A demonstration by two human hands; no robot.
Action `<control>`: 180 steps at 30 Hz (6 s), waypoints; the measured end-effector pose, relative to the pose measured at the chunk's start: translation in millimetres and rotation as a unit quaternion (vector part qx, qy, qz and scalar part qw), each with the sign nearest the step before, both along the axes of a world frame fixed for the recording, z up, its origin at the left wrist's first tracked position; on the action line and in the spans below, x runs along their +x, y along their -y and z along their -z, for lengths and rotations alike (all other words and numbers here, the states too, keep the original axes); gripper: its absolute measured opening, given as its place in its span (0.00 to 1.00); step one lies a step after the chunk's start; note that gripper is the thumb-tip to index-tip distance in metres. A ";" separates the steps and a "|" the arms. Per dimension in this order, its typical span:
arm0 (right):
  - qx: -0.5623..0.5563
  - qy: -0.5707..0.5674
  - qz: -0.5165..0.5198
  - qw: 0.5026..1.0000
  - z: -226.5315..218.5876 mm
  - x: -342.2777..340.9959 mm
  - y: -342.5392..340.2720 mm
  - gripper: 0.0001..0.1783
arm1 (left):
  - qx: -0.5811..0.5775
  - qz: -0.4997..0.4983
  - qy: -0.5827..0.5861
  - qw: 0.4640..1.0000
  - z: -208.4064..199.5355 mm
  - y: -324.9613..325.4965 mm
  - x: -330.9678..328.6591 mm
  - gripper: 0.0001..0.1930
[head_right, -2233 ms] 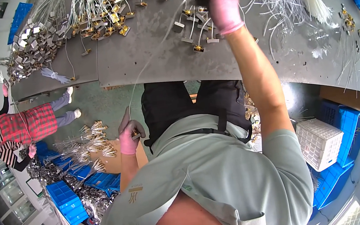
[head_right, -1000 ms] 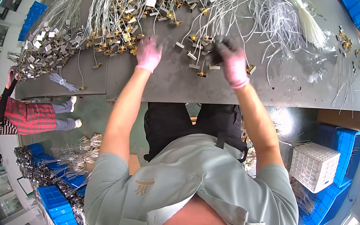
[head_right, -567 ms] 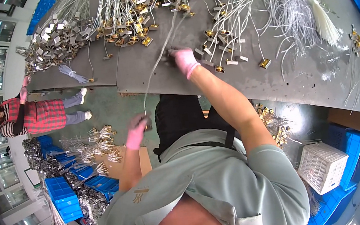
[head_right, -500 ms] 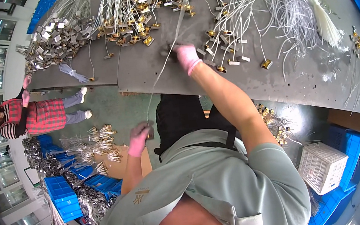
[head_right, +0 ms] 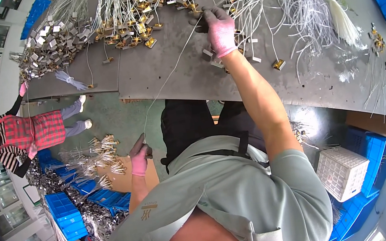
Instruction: Assembling and bundling bundles of white wires with electronic components at a manual assembly station.
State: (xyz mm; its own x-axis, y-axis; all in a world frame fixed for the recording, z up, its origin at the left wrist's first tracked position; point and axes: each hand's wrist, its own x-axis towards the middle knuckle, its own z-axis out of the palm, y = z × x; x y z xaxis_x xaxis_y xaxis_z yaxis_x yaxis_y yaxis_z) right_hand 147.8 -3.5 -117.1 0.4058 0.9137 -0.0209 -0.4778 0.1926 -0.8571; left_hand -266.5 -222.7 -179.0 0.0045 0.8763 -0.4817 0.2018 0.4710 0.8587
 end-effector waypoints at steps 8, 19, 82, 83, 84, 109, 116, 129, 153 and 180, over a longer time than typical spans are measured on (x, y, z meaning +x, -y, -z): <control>-0.106 0.048 -0.137 0.984 -14.8 13.5 18.7 0.13 | 0.061 0.070 0.053 0.994 -9.3 -6.9 15.0 0.24; -0.011 -0.060 -0.016 0.998 -14.5 43.9 22.8 0.15 | 0.033 0.009 0.081 0.996 -2.6 -6.4 19.8 0.24; -0.155 0.069 -0.188 0.967 53.6 -51.0 44.5 0.14 | 0.111 -0.023 0.231 0.966 -5.1 -63.7 73.0 0.15; -0.152 0.029 -0.171 0.973 36.8 -53.2 36.5 0.14 | 0.111 -0.026 0.230 0.967 -8.3 -49.4 63.7 0.15; -0.149 -0.012 -0.150 0.977 28.8 -52.9 29.5 0.15 | 0.097 0.000 0.223 0.970 -11.2 -36.9 56.2 0.16; -0.152 0.338 -0.275 0.887 53.1 -76.8 60.9 0.12 | 0.036 0.031 0.210 0.976 -0.5 -54.7 89.4 0.22; -0.121 0.137 -0.234 0.955 5.2 -59.6 61.9 0.16 | 0.118 0.009 0.146 0.982 -23.8 -72.3 114.5 0.24; -0.144 0.008 -0.276 0.950 1.3 -57.2 72.0 0.16 | 0.185 0.098 0.259 0.943 -31.5 -126.5 158.2 0.31; -0.417 0.610 0.139 0.659 11.3 258.8 98.3 0.32 | 0.373 0.263 -0.168 0.874 -27.7 -279.0 216.5 0.22; -0.135 -0.013 -0.036 0.990 29.8 254.6 194.9 0.15 | 0.353 0.247 -0.418 0.800 6.9 -342.9 285.9 0.12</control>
